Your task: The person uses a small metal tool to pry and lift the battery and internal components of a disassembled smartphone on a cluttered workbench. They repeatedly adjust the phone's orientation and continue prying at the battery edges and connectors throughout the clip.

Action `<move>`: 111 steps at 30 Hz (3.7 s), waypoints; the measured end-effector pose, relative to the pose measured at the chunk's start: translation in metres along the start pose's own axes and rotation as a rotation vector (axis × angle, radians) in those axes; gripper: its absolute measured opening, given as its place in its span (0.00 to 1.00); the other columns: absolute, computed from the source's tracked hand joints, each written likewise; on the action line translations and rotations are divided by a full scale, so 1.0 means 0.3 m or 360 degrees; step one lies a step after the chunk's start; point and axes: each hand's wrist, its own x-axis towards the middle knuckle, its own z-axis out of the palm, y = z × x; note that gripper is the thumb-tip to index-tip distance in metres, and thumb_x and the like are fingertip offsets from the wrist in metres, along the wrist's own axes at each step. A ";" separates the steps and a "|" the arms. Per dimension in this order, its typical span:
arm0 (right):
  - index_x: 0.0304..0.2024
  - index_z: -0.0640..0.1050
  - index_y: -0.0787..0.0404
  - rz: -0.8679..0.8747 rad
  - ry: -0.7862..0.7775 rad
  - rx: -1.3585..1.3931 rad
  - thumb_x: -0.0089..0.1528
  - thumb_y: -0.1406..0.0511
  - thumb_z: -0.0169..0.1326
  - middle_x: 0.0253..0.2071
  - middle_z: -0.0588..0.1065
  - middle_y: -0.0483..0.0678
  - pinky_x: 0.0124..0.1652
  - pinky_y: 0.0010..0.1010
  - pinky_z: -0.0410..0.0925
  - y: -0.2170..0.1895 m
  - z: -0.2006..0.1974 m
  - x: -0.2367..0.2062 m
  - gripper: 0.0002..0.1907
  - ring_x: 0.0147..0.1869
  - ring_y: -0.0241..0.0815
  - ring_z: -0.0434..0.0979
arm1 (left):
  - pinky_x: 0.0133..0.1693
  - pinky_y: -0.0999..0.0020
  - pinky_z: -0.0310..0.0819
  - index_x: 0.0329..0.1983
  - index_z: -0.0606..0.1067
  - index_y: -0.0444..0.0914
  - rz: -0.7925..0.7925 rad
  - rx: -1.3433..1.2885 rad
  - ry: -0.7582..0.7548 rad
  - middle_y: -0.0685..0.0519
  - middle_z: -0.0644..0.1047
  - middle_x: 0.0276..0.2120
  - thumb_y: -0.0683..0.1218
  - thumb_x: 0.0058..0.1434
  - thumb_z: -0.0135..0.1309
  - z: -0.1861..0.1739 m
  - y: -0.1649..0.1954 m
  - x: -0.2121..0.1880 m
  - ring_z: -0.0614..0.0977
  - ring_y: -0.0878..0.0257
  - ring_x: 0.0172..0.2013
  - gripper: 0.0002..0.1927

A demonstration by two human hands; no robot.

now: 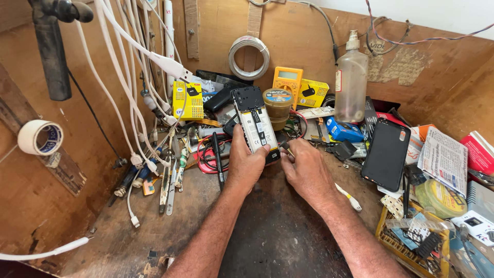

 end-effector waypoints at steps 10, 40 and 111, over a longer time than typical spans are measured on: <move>0.36 0.74 0.71 0.0255 0.0037 0.0141 0.60 0.66 0.57 0.33 0.77 0.62 0.39 0.48 0.71 0.014 0.042 -0.005 0.11 0.38 0.58 0.81 | 0.45 0.60 0.80 0.59 0.62 0.34 0.0142 0.0251 0.0044 0.42 0.80 0.45 0.32 0.55 0.54 0.019 0.000 -0.021 0.85 0.53 0.46 0.28; 0.36 0.81 0.73 0.0826 0.0710 -0.0610 0.63 0.64 0.57 0.32 0.77 0.70 0.45 0.55 0.72 0.461 -0.230 -0.021 0.14 0.41 0.69 0.80 | 0.37 0.51 0.88 0.55 0.65 0.32 -0.0404 -0.0649 -0.0113 0.43 0.78 0.47 0.32 0.59 0.49 0.029 0.079 0.009 0.84 0.53 0.43 0.19; 0.44 0.78 0.64 0.0314 0.0728 0.1044 0.76 0.59 0.48 0.34 0.73 0.41 0.27 0.25 0.62 0.153 -0.100 0.050 0.15 0.29 0.31 0.67 | 0.37 0.69 0.82 0.66 0.64 0.31 -0.0454 -0.0578 0.0046 0.46 0.83 0.41 0.39 0.66 0.48 0.035 -0.020 0.060 0.85 0.64 0.37 0.24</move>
